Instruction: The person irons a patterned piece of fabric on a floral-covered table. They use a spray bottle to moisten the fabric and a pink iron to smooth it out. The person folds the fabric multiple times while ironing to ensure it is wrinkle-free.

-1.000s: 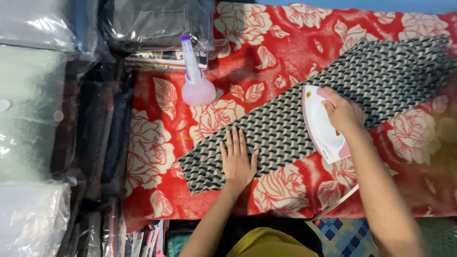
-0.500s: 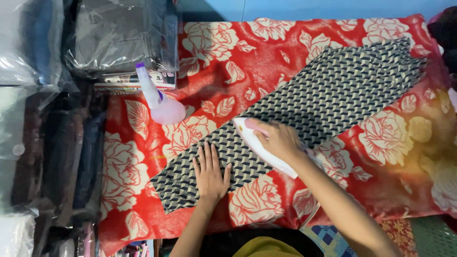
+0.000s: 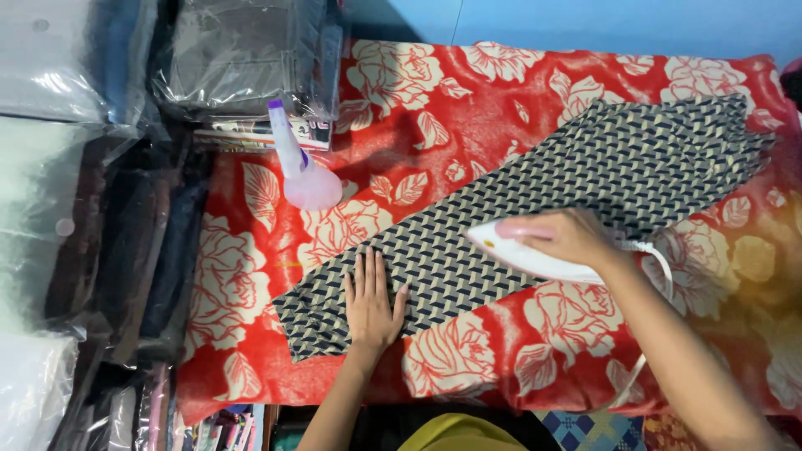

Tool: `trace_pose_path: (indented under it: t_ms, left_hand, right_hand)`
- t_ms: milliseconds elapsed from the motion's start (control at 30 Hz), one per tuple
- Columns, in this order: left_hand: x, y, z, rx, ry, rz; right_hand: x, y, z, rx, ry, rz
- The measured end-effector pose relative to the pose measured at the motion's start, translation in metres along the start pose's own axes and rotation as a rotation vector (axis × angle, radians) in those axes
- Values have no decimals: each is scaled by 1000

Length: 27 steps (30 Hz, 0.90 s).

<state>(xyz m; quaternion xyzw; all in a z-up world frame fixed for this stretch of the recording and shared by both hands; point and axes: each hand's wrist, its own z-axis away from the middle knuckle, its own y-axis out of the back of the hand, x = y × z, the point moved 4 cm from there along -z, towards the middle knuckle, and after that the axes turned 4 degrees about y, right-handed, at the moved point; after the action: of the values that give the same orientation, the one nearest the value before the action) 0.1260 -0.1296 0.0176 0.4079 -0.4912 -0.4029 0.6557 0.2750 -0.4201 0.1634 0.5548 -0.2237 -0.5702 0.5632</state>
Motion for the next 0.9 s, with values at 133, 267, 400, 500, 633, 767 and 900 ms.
trace_pose_path:
  t_ms: [133, 267, 400, 500, 633, 767, 900]
  left_hand:
    - [-29, 3, 9, 1, 121, -55]
    - [-67, 14, 28, 165, 241, -103]
    - [-100, 33, 51, 539, 375, 205]
    - [-123, 9, 58, 671, 647, 210]
    - [-144, -10, 68, 619, 771, 177]
    - [-176, -22, 58, 559, 811, 358]
    - [-182, -17, 52, 420, 849, 401]
  right_hand:
    - [-2, 5, -7, 32, 27, -3]
    - [30, -18, -30, 109, -107, -13]
    - [-66, -36, -4, -192, 81, -45]
    - [-122, -29, 4, -150, 205, -6]
    - [-128, -45, -17, -8, 67, 4]
    - [-154, -80, -5, -169, 460, 43]
    - [-161, -97, -10, -125, 531, 21]
